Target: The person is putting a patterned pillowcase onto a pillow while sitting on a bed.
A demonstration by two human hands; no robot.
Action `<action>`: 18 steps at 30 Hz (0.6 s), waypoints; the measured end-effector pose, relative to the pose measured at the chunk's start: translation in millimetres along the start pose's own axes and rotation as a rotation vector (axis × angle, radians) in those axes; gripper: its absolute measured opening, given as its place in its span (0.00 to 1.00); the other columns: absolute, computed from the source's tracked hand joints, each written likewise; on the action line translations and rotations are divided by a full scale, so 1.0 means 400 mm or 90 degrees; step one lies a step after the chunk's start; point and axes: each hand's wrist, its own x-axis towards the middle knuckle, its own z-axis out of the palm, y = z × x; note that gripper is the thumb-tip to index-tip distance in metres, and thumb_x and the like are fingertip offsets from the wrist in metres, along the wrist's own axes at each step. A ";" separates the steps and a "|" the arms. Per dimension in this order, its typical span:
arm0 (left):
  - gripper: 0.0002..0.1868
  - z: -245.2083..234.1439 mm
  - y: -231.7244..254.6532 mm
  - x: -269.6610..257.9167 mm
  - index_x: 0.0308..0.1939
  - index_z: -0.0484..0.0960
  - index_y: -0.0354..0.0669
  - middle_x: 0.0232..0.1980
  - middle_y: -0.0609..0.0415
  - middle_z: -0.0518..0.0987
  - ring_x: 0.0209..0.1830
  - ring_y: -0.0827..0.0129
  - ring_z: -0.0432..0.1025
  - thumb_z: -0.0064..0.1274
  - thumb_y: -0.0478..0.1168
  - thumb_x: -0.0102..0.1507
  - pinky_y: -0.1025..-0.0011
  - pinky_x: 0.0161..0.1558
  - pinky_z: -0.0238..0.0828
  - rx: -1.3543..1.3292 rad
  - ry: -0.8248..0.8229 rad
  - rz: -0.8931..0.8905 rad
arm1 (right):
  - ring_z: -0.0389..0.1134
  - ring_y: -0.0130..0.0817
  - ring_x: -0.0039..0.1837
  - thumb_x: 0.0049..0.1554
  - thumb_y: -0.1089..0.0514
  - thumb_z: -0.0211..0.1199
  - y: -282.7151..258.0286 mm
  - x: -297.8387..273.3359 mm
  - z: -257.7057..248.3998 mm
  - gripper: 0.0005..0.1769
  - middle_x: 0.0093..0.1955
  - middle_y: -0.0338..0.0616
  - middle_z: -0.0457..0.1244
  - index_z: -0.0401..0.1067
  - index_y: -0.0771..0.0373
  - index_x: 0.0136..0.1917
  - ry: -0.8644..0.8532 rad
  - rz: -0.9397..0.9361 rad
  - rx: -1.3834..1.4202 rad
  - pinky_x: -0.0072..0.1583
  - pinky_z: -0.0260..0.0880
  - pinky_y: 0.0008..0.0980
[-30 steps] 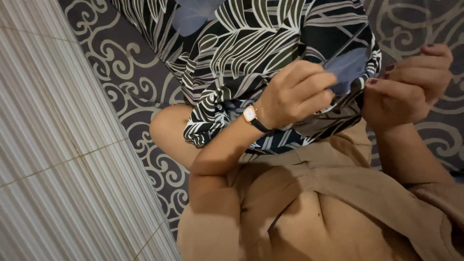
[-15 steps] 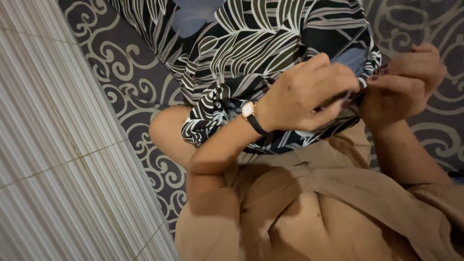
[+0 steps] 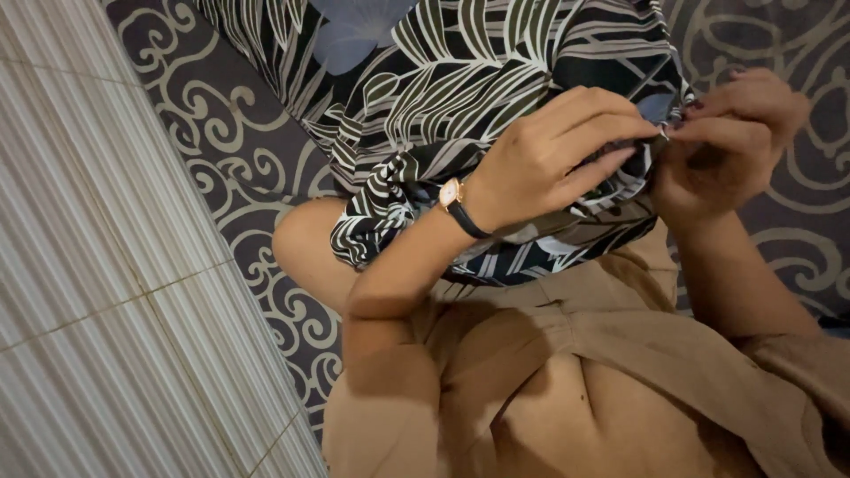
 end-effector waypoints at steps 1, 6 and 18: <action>0.09 -0.003 0.003 0.000 0.57 0.76 0.36 0.54 0.45 0.78 0.53 0.53 0.77 0.51 0.32 0.73 0.61 0.58 0.80 -0.020 0.005 -0.011 | 0.57 0.54 0.48 0.68 0.75 0.57 0.006 0.002 0.004 0.05 0.48 0.61 0.56 0.65 0.72 0.49 0.005 -0.012 0.027 0.55 0.59 0.53; 0.09 0.001 0.012 -0.001 0.55 0.77 0.33 0.54 0.43 0.77 0.54 0.52 0.77 0.53 0.31 0.72 0.60 0.60 0.81 -0.048 0.039 -0.028 | 0.56 0.54 0.47 0.68 0.76 0.60 0.016 0.011 0.014 0.06 0.50 0.62 0.55 0.65 0.73 0.50 0.009 -0.009 0.072 0.52 0.58 0.53; 0.05 0.060 -0.044 -0.010 0.46 0.81 0.24 0.47 0.39 0.80 0.40 0.55 0.82 0.57 0.27 0.67 0.64 0.44 0.88 0.061 0.167 0.117 | 0.55 0.47 0.36 0.65 0.74 0.57 0.060 -0.023 0.020 0.03 0.42 0.64 0.64 0.68 0.74 0.48 0.093 -0.072 0.124 0.41 0.48 0.48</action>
